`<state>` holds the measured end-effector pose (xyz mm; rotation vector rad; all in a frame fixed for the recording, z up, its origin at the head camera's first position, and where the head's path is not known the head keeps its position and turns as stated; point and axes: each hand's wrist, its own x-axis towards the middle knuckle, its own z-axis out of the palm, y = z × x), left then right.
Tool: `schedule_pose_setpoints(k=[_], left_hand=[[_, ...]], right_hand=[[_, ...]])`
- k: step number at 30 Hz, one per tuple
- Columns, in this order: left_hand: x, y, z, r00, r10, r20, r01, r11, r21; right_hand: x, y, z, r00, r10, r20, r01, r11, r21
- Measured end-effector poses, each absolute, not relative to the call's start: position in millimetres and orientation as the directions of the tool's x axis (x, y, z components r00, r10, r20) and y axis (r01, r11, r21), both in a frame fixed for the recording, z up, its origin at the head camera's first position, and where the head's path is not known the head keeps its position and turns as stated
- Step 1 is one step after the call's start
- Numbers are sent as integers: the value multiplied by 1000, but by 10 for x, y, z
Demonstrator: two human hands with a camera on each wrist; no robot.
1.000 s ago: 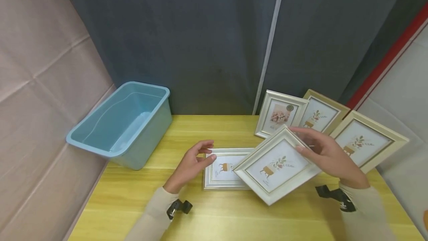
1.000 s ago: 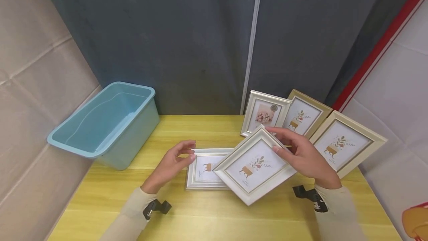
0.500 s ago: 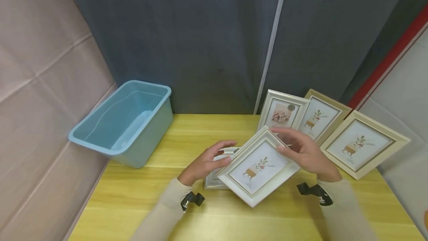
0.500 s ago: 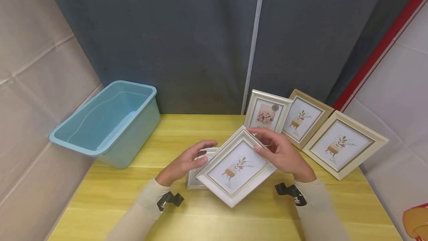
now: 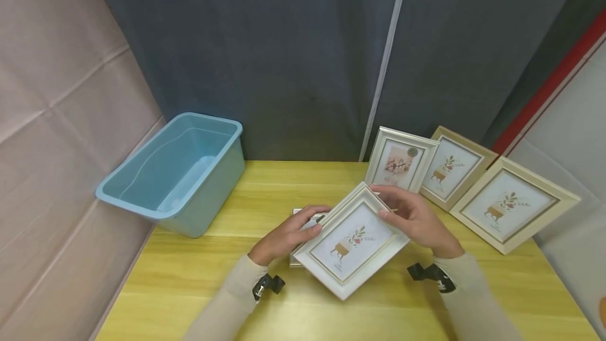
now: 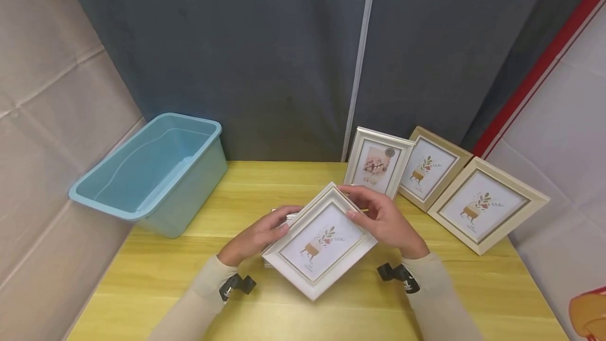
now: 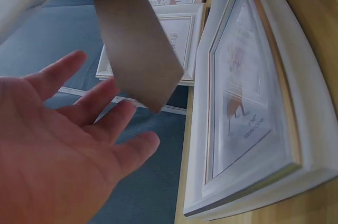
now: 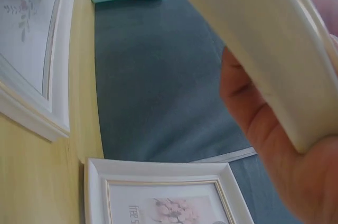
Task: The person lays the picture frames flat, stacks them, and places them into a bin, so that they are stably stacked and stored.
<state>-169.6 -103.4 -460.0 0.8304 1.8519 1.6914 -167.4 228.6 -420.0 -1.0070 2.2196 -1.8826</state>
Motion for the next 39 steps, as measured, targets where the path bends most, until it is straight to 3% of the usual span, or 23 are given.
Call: schedule_pose_setpoints(k=[5, 20, 32, 39], left_hand=[[-1700, -1049, -4656, -677, 735, 51, 85, 9, 996], [-1629, -1173, -4717, -829, 555, 69, 201, 179, 963], [-1521, -1240, -4874, -872, 460, 166, 201, 28, 979], [-1465, -1279, -4954, -903, 393, 174, 209, 48, 977]], right_hand=[[-1666, 2251, -4247, -786, -498, 365, -437, 31, -899], [-1693, 2174, -4365, -870, -380, 314, -402, 178, -898], [-1723, 2098, -4522, -931, -248, 268, -332, 267, -905], [-1719, 2019, -4589, -968, -187, 167, -214, 266, -940]])
